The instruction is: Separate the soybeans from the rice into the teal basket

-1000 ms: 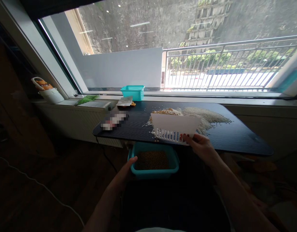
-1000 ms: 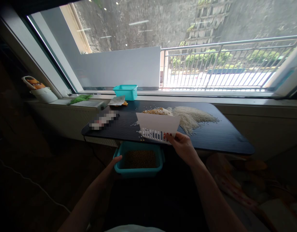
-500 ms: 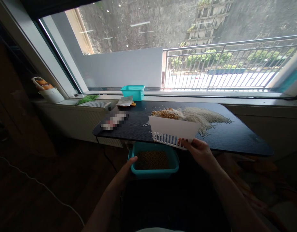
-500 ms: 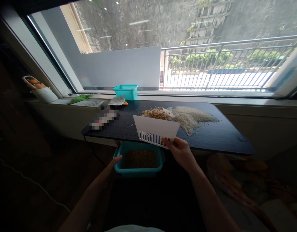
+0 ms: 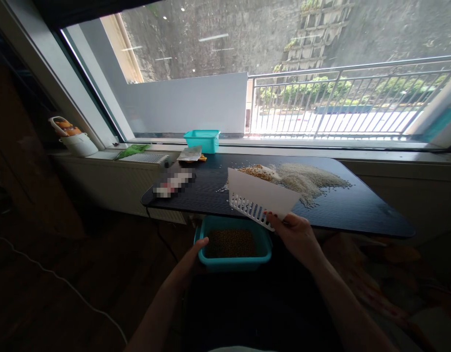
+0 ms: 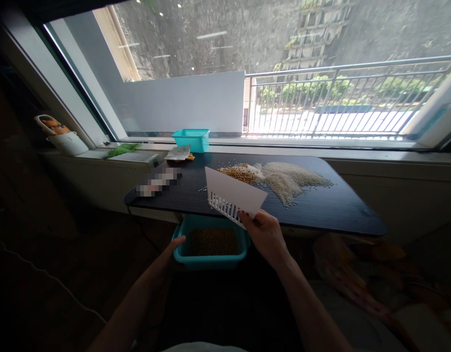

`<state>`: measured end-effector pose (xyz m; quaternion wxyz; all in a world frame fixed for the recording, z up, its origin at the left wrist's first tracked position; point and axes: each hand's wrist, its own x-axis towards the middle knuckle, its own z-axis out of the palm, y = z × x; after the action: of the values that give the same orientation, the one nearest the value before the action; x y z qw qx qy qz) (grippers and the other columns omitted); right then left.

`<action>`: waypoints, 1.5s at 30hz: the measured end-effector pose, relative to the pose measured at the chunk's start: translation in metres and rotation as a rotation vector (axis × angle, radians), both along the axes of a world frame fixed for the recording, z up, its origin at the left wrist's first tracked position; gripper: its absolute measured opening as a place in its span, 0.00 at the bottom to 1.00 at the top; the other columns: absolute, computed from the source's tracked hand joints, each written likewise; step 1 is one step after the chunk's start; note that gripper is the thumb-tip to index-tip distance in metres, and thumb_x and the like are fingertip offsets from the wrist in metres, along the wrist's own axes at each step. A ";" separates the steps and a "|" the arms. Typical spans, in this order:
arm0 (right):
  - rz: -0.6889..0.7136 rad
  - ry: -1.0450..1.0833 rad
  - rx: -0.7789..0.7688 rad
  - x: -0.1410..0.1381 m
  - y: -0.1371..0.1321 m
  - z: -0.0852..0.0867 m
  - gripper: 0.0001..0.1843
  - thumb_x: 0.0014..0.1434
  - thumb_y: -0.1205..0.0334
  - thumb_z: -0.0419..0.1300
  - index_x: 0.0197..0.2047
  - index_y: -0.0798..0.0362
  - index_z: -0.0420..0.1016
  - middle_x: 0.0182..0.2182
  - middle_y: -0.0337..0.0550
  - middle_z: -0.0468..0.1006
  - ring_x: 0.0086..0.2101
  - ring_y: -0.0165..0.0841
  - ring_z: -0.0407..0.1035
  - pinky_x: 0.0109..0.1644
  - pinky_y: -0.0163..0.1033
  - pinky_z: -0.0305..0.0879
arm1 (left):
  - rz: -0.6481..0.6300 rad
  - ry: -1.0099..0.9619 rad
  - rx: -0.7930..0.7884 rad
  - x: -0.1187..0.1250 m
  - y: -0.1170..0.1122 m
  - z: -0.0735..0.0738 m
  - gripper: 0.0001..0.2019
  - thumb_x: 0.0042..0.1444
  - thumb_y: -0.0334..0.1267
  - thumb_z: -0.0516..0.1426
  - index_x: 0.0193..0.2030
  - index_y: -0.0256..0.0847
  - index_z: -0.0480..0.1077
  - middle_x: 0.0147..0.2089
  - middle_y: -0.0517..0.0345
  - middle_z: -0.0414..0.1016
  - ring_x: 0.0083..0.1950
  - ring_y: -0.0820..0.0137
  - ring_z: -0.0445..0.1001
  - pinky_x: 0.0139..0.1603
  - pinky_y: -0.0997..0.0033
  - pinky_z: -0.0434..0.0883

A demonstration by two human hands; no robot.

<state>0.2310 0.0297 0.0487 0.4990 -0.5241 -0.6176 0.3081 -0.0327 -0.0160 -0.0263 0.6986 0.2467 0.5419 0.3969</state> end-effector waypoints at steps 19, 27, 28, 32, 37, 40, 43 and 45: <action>-0.335 -0.451 0.106 0.011 0.007 -0.009 0.20 0.58 0.49 0.54 0.29 0.51 0.83 0.28 0.52 0.84 0.29 0.42 0.76 0.29 0.39 0.62 | -0.006 -0.010 0.024 -0.002 0.000 -0.003 0.35 0.59 0.53 0.54 0.70 0.40 0.55 0.65 0.42 0.69 0.65 0.50 0.67 0.52 0.53 0.74; -0.462 -0.595 0.072 0.054 0.026 -0.009 0.21 0.57 0.47 0.55 0.26 0.51 0.82 0.25 0.54 0.82 0.29 0.44 0.76 0.30 0.41 0.61 | -0.003 -0.009 0.049 -0.002 -0.003 -0.002 0.36 0.58 0.54 0.56 0.70 0.38 0.55 0.64 0.42 0.70 0.63 0.51 0.69 0.51 0.57 0.75; -0.469 -0.595 0.058 0.061 0.032 -0.009 0.21 0.56 0.47 0.56 0.25 0.52 0.82 0.25 0.53 0.82 0.29 0.44 0.76 0.30 0.41 0.61 | -0.005 -0.009 0.046 -0.003 -0.003 -0.003 0.36 0.58 0.54 0.56 0.70 0.39 0.55 0.63 0.42 0.70 0.62 0.51 0.70 0.50 0.57 0.75; -0.469 -0.524 0.014 0.083 0.056 -0.007 0.19 0.54 0.47 0.58 0.24 0.53 0.80 0.23 0.52 0.81 0.28 0.44 0.75 0.29 0.41 0.61 | -0.001 -0.013 0.025 -0.003 -0.002 -0.005 0.37 0.58 0.54 0.55 0.70 0.39 0.55 0.62 0.41 0.71 0.61 0.51 0.71 0.50 0.56 0.75; -0.397 -0.164 0.086 0.079 0.071 -0.007 0.20 0.52 0.45 0.60 0.31 0.55 0.81 0.23 0.46 0.80 0.24 0.37 0.72 0.28 0.39 0.64 | 0.008 -0.008 0.015 -0.001 0.001 -0.004 0.36 0.58 0.54 0.55 0.69 0.38 0.56 0.62 0.41 0.71 0.62 0.51 0.70 0.49 0.56 0.75; -0.372 0.012 0.092 0.068 0.074 -0.007 0.21 0.49 0.42 0.63 0.28 0.54 0.78 0.21 0.44 0.78 0.20 0.33 0.68 0.25 0.38 0.65 | -0.030 -0.021 0.034 0.001 0.005 -0.006 0.37 0.58 0.54 0.56 0.69 0.38 0.57 0.63 0.41 0.70 0.62 0.50 0.69 0.50 0.55 0.75; -0.366 0.098 0.099 0.063 0.075 -0.007 0.21 0.47 0.41 0.64 0.26 0.53 0.76 0.21 0.42 0.76 0.20 0.32 0.66 0.23 0.37 0.65 | -0.085 -0.025 0.042 0.004 0.009 -0.010 0.36 0.57 0.55 0.56 0.68 0.39 0.59 0.64 0.40 0.70 0.62 0.49 0.69 0.50 0.55 0.74; -0.352 0.120 0.092 0.063 0.077 -0.008 0.21 0.47 0.41 0.64 0.26 0.53 0.76 0.21 0.41 0.75 0.20 0.31 0.66 0.23 0.37 0.64 | -0.101 -0.025 0.058 0.007 0.012 -0.012 0.36 0.57 0.56 0.56 0.68 0.40 0.60 0.65 0.41 0.69 0.63 0.48 0.69 0.50 0.54 0.74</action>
<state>0.2940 0.1063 0.0412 0.6046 -0.5813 -0.4990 0.2182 -0.0261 -0.0039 -0.0383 0.7170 0.2890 0.5082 0.3796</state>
